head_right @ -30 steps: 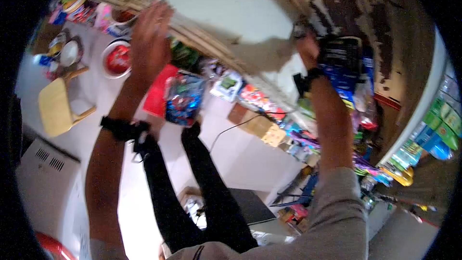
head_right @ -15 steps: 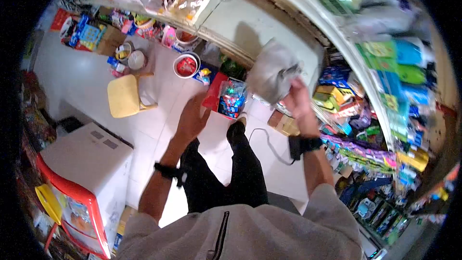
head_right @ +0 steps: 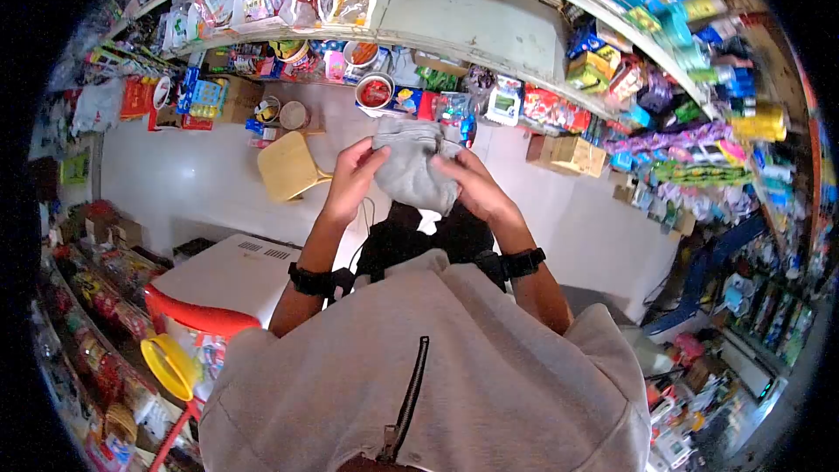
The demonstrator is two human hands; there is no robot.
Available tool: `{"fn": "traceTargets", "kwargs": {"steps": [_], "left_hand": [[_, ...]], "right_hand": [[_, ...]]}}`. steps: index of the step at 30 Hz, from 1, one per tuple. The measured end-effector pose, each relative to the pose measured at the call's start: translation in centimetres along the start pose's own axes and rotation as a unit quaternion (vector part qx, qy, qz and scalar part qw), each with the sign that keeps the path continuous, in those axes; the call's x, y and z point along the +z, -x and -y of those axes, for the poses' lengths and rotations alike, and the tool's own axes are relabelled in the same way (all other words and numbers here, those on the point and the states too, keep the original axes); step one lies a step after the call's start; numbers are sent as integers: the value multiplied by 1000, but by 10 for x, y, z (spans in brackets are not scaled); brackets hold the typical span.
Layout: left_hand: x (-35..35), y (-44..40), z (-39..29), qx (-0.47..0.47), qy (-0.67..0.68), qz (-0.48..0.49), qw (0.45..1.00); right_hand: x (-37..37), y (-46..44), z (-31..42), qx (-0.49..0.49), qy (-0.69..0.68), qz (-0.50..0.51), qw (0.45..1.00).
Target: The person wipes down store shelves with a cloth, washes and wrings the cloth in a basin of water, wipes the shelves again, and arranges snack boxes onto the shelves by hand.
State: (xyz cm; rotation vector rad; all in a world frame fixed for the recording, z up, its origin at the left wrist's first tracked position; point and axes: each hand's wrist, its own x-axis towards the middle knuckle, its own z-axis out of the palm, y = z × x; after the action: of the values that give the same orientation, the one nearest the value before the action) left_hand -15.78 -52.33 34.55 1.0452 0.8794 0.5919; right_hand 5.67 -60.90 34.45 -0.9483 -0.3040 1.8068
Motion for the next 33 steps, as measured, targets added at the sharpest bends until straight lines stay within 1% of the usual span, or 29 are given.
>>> {"fn": "traceTargets", "kwargs": {"steps": [1,2,3,5,6,7,9,10,11,12,13,14,16,17,18,19,20,21,23,24,25,26,27,29,31,32,33], "left_hand": [[0,4,0,-19,-94,24,995],[4,5,5,2,-80,41,996],[8,5,6,-2,-89,53,995],[15,3,8,-12,-115,-32,993],[10,-1,15,-3,-25,-15,1000],[7,-2,17,-12,-32,-9,999],[7,-11,16,-13,-91,-57,994],[13,-14,15,-39,-104,-49,993],[20,-18,20,-45,-112,-42,992],[26,-23,25,62,-264,11,962],[31,-27,30,167,-404,66,897],[34,-31,34,164,-410,72,894],[53,-32,23,72,-513,177,837],[62,-30,23,67,-519,181,833],[73,-31,27,-19,-393,180,901],[84,-31,30,-105,-257,172,945],[97,-30,34,-186,-163,163,955],[106,-31,38,-192,-168,165,953],[116,-35,42,-230,-172,217,933],[117,-39,42,-215,-216,245,921],[113,-49,47,-218,-222,250,917],[107,-61,52,-221,-236,296,899],[101,-73,57,-223,-250,342,878],[98,-87,47,-238,-237,359,871],[87,-114,47,-289,-252,391,837],[74,-129,59,-275,-259,426,822],[68,-141,52,-304,-283,426,803]], "right_hand": [[0,7,-11,-47,157,-44,985],[-5,15,-18,-32,79,-79,993],[-10,22,-22,-40,68,-86,993],[-26,36,-25,-33,-15,-136,990],[-27,47,-20,-52,9,-171,984],[-38,57,-21,-52,-2,-177,983],[-58,74,-16,-97,-65,-181,977],[-64,85,-14,-112,-78,-176,975],[-70,96,-14,-115,-89,-181,973],[-75,102,-14,-115,-101,-192,969],[-80,108,-14,-114,-113,-201,966],[-84,113,-15,-116,-127,-202,964],[-98,120,-24,-107,-141,-184,967],[-104,123,-30,-99,-145,-164,971],[-107,125,-34,-100,-154,-165,969],[-107,127,-38,-103,-164,-139,971],[-107,129,-41,-105,-175,-114,972],[-108,127,-46,-105,-183,-116,971],[-111,120,-61,-101,-195,-157,963],[-110,116,-65,-104,-203,-160,960],[-109,112,-70,-110,-203,-198,953],[-107,106,-74,-116,-204,-236,943],[-103,101,-75,-120,-213,-241,939],[-89,88,-78,-109,-243,-300,916],[-77,61,-92,-108,-253,-327,904],[-67,47,-99,-128,-242,-343,898],[-56,32,-107,-144,-232,-362,891]]}}
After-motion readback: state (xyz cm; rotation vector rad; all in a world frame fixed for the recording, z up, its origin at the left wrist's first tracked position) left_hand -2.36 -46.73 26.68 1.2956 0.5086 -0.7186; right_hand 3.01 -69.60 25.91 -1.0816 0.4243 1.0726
